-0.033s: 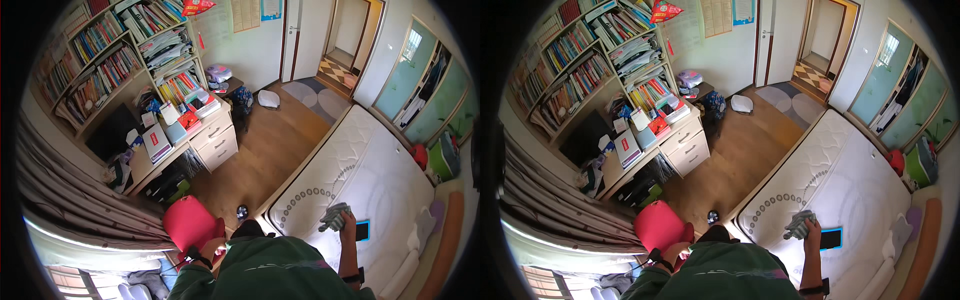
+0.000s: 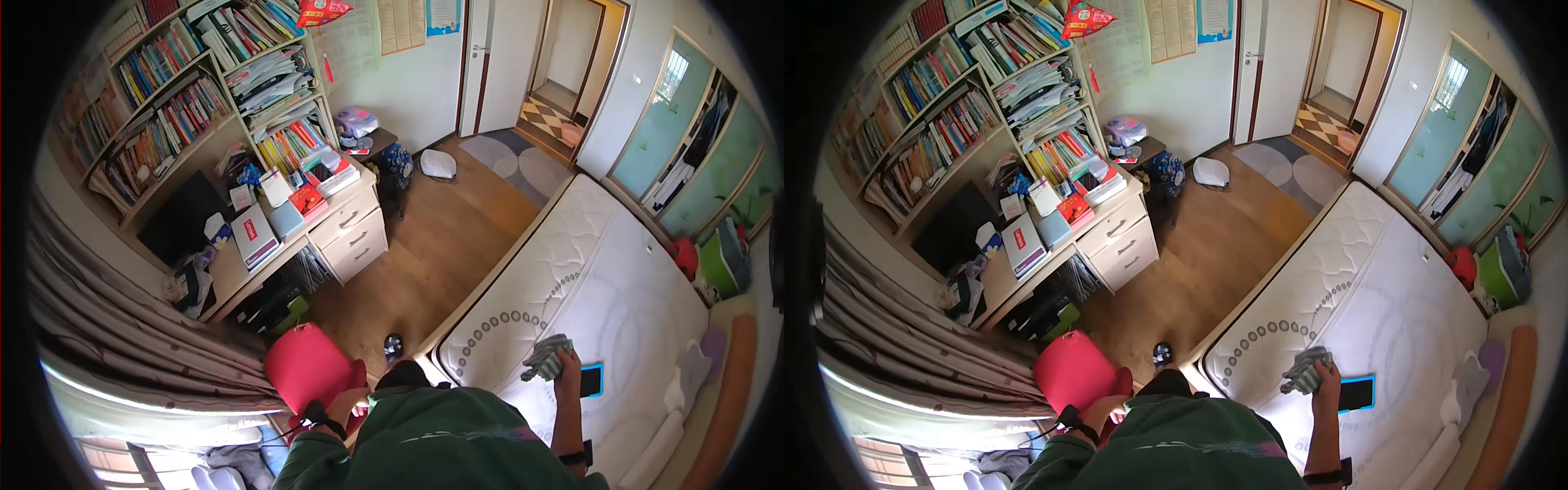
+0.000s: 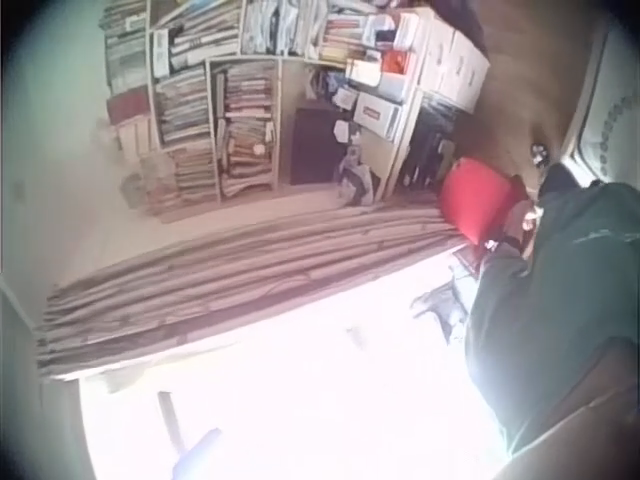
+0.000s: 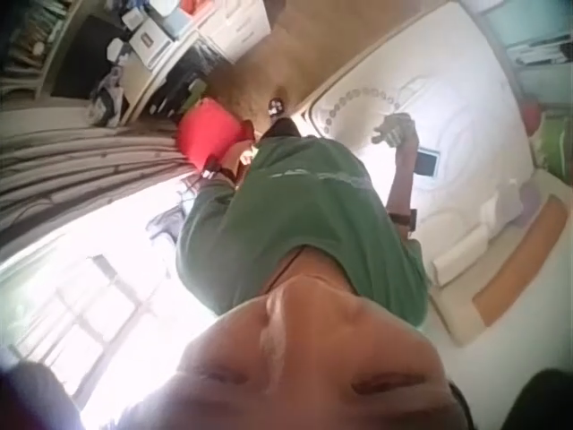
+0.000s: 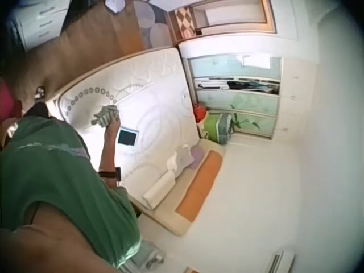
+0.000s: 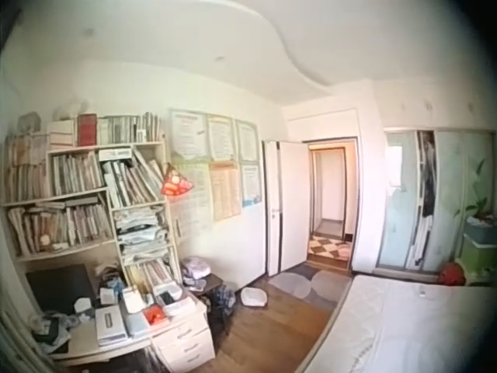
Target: The person wipes the window glass, washes a cleaning cloth in a pink basin with water, and then wipes the exterior of a sliding wardrobe door.
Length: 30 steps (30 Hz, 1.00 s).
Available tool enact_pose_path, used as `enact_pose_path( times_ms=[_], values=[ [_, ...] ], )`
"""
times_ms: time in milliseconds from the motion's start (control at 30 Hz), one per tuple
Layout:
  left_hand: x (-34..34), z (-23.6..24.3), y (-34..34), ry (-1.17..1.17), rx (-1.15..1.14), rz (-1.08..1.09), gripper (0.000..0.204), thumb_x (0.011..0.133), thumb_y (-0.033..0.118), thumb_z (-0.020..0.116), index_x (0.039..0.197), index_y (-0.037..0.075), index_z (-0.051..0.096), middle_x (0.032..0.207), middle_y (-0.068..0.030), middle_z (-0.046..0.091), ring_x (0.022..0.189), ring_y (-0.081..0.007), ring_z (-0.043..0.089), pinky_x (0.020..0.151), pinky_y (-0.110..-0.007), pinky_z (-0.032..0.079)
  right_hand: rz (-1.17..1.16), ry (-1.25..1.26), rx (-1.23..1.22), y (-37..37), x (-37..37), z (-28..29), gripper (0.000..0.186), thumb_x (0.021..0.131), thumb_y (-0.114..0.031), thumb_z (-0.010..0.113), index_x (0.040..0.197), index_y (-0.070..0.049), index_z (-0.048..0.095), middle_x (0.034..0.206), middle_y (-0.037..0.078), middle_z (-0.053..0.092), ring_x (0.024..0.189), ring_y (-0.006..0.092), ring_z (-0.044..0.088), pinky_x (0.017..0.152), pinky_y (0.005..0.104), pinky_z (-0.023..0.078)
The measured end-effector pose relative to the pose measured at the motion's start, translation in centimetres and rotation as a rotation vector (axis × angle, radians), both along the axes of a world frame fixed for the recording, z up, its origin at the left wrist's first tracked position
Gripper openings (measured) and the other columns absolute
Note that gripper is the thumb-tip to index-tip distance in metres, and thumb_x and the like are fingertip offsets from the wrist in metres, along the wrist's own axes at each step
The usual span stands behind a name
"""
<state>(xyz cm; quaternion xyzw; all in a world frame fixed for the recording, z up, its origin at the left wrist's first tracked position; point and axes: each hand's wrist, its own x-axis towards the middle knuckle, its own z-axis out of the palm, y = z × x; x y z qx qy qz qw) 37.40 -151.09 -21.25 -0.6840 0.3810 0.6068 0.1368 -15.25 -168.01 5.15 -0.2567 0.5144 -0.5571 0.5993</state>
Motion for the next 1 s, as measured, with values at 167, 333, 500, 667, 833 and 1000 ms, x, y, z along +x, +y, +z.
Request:
enact_pose_path(
  times_ms=[167,333,500,667,833,1000],
  values=[
    [3.7,2.8,-10.5,0.036,-0.196,0.100,0.035,0.089,0.034,0.066,0.115,0.010,0.066,0.098,-0.0109,0.069,0.079,-0.0264,0.069,0.065,-0.044,0.061,-0.005,-0.085,-0.002,-3.7,4.7,-0.3,0.025,0.093,-0.018,0.055,0.112,-0.002,0.056,0.095,0.010,0.063,0.082,0.0207,0.064,0.074,0.0368,0.055],
    [14.6,-1.3,-14.9,-0.015,-0.141,0.503,0.039,0.093,0.038,0.057,0.115,0.007,0.063,0.097,-0.0144,0.067,0.079,-0.0300,0.069,0.062,-0.044,0.060,-0.010,-0.273,0.106,-11.2,13.5,-2.7,0.031,0.094,-0.023,0.051,0.118,-0.004,0.055,0.101,0.010,0.064,0.091,0.0249,0.063,0.083,0.0419,0.052],
    [23.3,-3.9,-16.4,-0.060,0.143,0.586,0.041,0.094,0.036,0.059,0.116,0.002,0.059,0.105,-0.0170,0.066,0.085,-0.0326,0.069,0.067,-0.048,0.060,0.049,-0.175,0.183,-20.6,21.1,-2.9,0.026,0.090,-0.011,0.054,0.112,0.001,0.058,0.101,0.012,0.064,0.092,0.0246,0.065,0.085,0.0392,0.053],
    [26.4,-6.1,-23.4,0.014,0.139,0.646,0.032,0.093,0.034,0.054,0.091,0.003,0.065,0.078,-0.0130,0.065,0.071,-0.0274,0.068,0.059,-0.039,0.057,0.023,-0.013,0.202,-29.8,26.9,-0.8,0.027,0.086,-0.006,0.058,0.111,0.004,0.059,0.101,0.011,0.066,0.091,0.0228,0.066,0.084,0.0356,0.053],
    [30.4,-8.0,-27.2,0.224,-0.259,0.838,0.022,0.092,0.026,0.059,0.092,0.004,0.064,0.075,-0.0052,0.062,0.063,-0.0152,0.061,0.052,-0.031,0.047,0.145,-0.078,0.292,-37.1,34.4,-2.1,0.033,0.086,-0.009,0.061,0.115,0.006,0.058,0.101,0.014,0.067,0.089,0.0243,0.068,0.079,0.0360,0.056],
    [32.7,-2.9,-35.4,0.172,-0.456,0.774,0.015,0.092,0.020,0.060,0.098,0.007,0.062,0.074,-0.0004,0.058,0.062,-0.0101,0.057,0.050,-0.024,0.043,0.238,-0.248,0.155,-41.2,32.2,-8.8,0.017,0.091,-0.018,0.062,0.098,-0.002,0.062,0.086,0.008,0.067,0.073,0.0198,0.066,0.063,0.0322,0.053]
  ],
)
